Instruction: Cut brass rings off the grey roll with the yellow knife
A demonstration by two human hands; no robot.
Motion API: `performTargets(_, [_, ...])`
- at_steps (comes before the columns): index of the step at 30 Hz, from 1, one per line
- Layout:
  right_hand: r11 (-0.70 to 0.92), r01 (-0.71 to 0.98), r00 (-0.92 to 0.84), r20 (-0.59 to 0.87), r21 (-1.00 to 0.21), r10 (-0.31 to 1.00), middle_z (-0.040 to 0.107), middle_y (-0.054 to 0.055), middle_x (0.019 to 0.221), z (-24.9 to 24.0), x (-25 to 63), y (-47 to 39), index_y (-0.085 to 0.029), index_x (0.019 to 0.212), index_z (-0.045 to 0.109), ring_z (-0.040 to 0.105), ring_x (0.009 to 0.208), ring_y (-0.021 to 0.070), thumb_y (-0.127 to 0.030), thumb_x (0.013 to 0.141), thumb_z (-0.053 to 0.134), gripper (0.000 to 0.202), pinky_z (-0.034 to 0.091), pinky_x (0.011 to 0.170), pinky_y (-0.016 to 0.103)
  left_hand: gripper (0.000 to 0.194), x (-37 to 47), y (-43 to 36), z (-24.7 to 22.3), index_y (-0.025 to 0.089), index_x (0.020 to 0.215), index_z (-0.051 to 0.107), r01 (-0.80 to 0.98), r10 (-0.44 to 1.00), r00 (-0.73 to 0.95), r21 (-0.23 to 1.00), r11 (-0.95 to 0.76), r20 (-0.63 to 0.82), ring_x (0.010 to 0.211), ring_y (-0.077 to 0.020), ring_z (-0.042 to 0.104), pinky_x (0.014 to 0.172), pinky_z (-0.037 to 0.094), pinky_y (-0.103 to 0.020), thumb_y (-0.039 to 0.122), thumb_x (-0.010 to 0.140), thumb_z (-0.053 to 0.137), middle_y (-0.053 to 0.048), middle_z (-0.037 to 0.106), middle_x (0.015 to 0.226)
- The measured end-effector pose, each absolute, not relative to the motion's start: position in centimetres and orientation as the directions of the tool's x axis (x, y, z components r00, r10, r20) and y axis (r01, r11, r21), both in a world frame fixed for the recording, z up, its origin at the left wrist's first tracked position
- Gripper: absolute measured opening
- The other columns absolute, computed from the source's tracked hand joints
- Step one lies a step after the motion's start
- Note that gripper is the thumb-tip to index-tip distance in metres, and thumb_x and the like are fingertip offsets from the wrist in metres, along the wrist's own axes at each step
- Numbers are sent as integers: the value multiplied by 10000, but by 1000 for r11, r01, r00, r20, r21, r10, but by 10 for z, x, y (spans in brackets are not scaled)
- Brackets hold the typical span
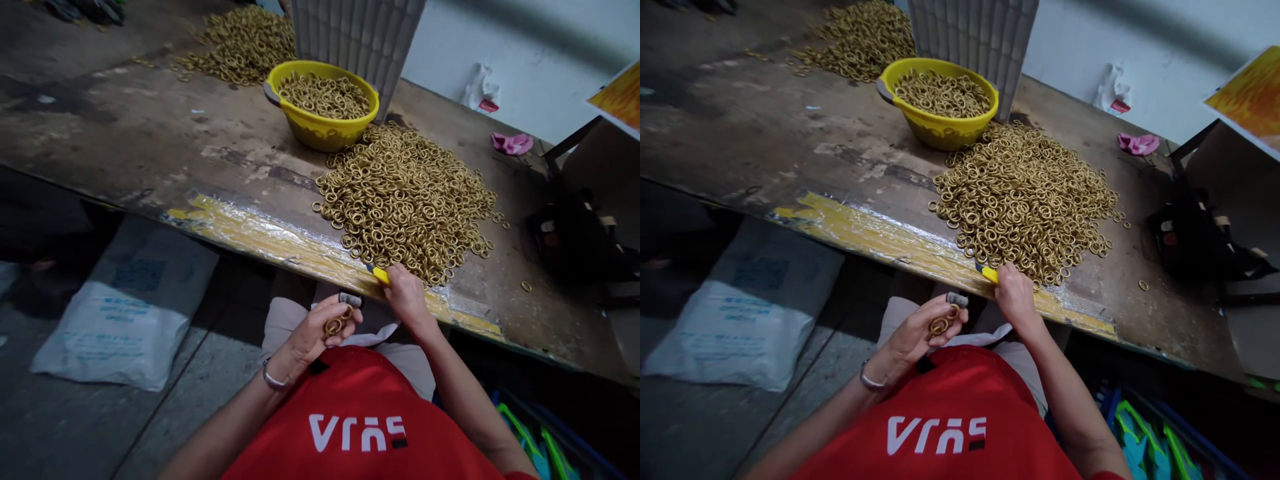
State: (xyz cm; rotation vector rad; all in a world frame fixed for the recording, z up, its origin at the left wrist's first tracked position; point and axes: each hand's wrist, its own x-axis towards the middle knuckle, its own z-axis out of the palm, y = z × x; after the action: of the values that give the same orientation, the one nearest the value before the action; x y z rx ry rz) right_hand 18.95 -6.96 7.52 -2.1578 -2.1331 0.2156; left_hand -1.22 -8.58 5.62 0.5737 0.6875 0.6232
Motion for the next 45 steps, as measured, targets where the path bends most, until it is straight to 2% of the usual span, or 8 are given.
performTargets(3, [-61, 857, 73, 4, -512, 997, 583, 24, 728, 79, 195, -68, -167, 730, 601, 509, 643, 136, -218, 830, 534, 130, 348, 607, 249, 335, -9, -83, 52, 152, 729, 537, -256, 734, 521, 740, 621, -435, 420, -52, 421, 341, 187, -146, 434, 728, 717, 11, 564, 603])
performTargets(6, [-173, 447, 115, -135, -878, 984, 507, -28, 587, 88, 192, -68, -170, 683, 574, 428, 511, 93, -350, 805, 584, 218, 331, 510, 222, 276, 1, -80, 50, 155, 789, 568, -165, 847, 397, 881, 444, -353, 408, -56, 422, 364, 268, -152, 390, 746, 707, 30, 571, 571])
performTargets(11, [-349, -169, -13, -352, -922, 936, 440, -82, 492, 93, 168, -76, -176, 731, 533, 318, 383, 49, -446, 703, 707, 322, 258, 382, 186, 219, 17, -72, 58, 159, 934, 653, -53, 969, 227, 993, 110, -95, 555, -85, 520, 506, 420, -179, 264, 749, 708, -6, 669, 768])
performTargets(17, [-321, -195, -19, -324, -927, 946, 413, -85, 508, 93, 157, -86, -182, 710, 501, 311, 389, 48, -504, 747, 676, 368, 234, 379, 185, 176, 15, -67, 63, 136, 772, 677, -91, 967, 221, 984, 153, -130, 470, -72, 441, 443, 355, -171, 305, 746, 719, 30, 559, 550])
performTargets(21, [-168, 134, 77, -159, -977, 984, 392, -63, 544, 91, 167, -94, -183, 652, 483, 326, 470, 70, -460, 857, 555, 353, 257, 456, 204, 275, 7, -70, 65, 116, 773, 680, -255, 889, 368, 889, 379, -273, 403, -47, 352, 357, 228, -157, 376, 715, 749, 25, 535, 518])
performTargets(29, [159, 825, -106, 128, -542, 986, 598, 34, 772, 89, 176, -123, -172, 836, 605, 531, 701, 149, -97, 816, 482, 146, 360, 643, 238, 277, 5, -81, 74, 121, 750, 644, -217, 864, 397, 883, 416, -309, 348, -39, 330, 337, 213, -150, 387, 742, 721, 55, 480, 438])
performTargets(42, [-107, 994, 105, -121, -7, 987, 658, 93, 923, 95, 190, -106, -163, 973, 604, 614, 744, 181, -80, 890, 424, 215, 366, 618, 265, 227, -4, -91, 88, 135, 691, 621, -25, 850, 423, 933, 358, -315, 371, -54, 358, 360, 249, -164, 349, 763, 647, 47, 475, 437])
performTargets(45, [-155, 988, 154, -75, -20, 985, 659, 82, 929, 97, 201, -96, -166, 947, 602, 620, 788, 187, -108, 880, 461, 166, 372, 642, 266, 256, -10, -92, 85, 122, 710, 635, -36, 812, 479, 917, 397, -333, 400, -55, 368, 377, 250, -162, 372, 756, 667, 41, 471, 453])
